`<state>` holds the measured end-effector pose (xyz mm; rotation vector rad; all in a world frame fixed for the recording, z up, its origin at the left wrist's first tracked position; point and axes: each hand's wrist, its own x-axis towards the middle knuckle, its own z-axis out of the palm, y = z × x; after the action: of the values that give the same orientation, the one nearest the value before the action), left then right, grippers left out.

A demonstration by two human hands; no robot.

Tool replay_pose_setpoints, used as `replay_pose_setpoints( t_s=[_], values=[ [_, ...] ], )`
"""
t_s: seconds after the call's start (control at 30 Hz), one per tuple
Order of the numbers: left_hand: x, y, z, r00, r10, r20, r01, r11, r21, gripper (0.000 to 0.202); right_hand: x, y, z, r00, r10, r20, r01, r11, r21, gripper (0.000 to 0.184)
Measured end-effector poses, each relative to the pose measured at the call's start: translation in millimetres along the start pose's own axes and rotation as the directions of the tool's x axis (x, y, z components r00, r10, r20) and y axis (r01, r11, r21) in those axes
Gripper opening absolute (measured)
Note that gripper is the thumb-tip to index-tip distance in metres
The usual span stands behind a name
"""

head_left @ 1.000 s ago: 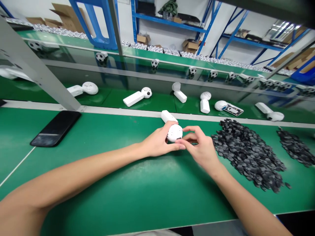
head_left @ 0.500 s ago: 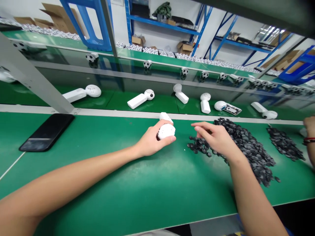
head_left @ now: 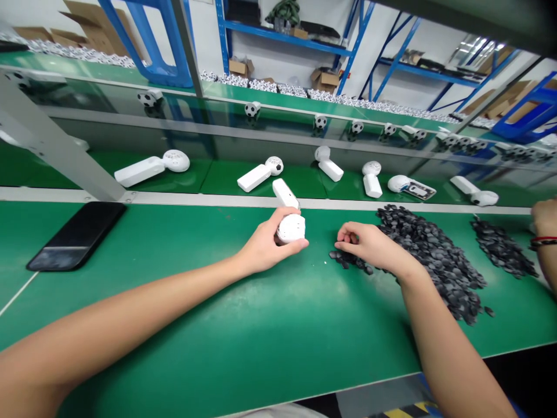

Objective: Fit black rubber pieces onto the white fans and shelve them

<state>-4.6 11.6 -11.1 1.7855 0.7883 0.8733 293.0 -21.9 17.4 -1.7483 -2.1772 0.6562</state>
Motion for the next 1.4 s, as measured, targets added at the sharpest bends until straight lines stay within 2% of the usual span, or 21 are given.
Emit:
replay_pose_setpoints(
  t_s=[0.1, 0.23, 0.37, 0.5, 0.6, 0.73, 0.87, 1.03, 1.1, 1.23, 1.3, 1.4],
  values=[
    [0.7, -2.5, 0.1, 0.996, 0.082, 0.047, -0.085, 0.993, 0.083, 0.054, -5.1, -14.7, -2.2, 0.997, -0.024, 0.067, 0.011, 0.980, 0.200, 0.013],
    [0.7, -6.5, 1.7, 0.972, 0.207, 0.107, -0.227, 0.946, 0.230, 0.053, -10.9, -41.3, 3.4, 0.995, 0.026, 0.093, -0.065, 0.896, 0.439, 0.025],
    [-0.4, -9.3, 5.7, 0.967, 0.208, 0.145, -0.240, 0.938, 0.249, 0.061, -11.3, -62.6, 19.9, 0.998, 0.053, 0.045, -0.069, 0.783, 0.618, 0.031],
    [-3.0, -8.6, 7.7, 0.968, 0.208, 0.139, -0.238, 0.937, 0.257, 0.058, -8.2, -73.7, 38.2, 0.996, 0.078, -0.037, -0.031, 0.722, 0.691, 0.028],
    [-4.7, -4.9, 7.2, 0.968, 0.206, 0.146, -0.238, 0.936, 0.258, 0.066, -6.4, -76.8, 46.5, 0.991, 0.086, -0.105, 0.008, 0.736, 0.677, 0.028],
    [-5.3, -0.3, 6.9, 0.979, 0.142, 0.149, -0.177, 0.950, 0.256, 0.065, -5.0, -77.5, 50.8, 0.978, 0.072, -0.198, 0.052, 0.827, 0.560, 0.030],
    [-5.1, -0.5, 7.1, 0.984, 0.081, 0.159, -0.122, 0.954, 0.274, 0.053, -3.5, -75.1, 52.3, 0.982, 0.055, -0.179, 0.052, 0.839, 0.541, 0.031],
    [-5.8, -0.9, 6.2, 0.983, 0.084, 0.166, -0.127, 0.955, 0.269, 0.049, 0.7, -72.2, 55.7, 0.983, 0.045, -0.177, 0.050, 0.866, 0.497, 0.034],
    [-5.2, 0.4, 6.3, 0.983, 0.090, 0.161, -0.131, 0.955, 0.267, 0.050, 3.5, -71.4, 55.9, 0.982, -0.008, -0.186, 0.089, 0.896, 0.434, 0.034],
    [-2.5, 3.1, 7.5, 0.985, 0.137, 0.105, -0.154, 0.973, 0.173, 0.037, 4.8, -64.3, 42.8, 0.980, -0.177, -0.090, 0.198, 0.898, 0.393, 0.037],
    [-1.6, 3.4, 6.6, 0.988, 0.144, 0.063, -0.152, 0.977, 0.149, 0.030, 1.1, -56.2, 28.6, 0.986, -0.160, -0.043, 0.164, 0.906, 0.389, 0.041],
    [-1.2, 3.0, 2.4, 0.994, 0.107, 0.028, -0.109, 0.988, 0.113, 0.026, -7.0, -40.1, 5.3, 0.997, -0.082, 0.004, 0.079, 0.972, 0.219, 0.037]
  ],
)
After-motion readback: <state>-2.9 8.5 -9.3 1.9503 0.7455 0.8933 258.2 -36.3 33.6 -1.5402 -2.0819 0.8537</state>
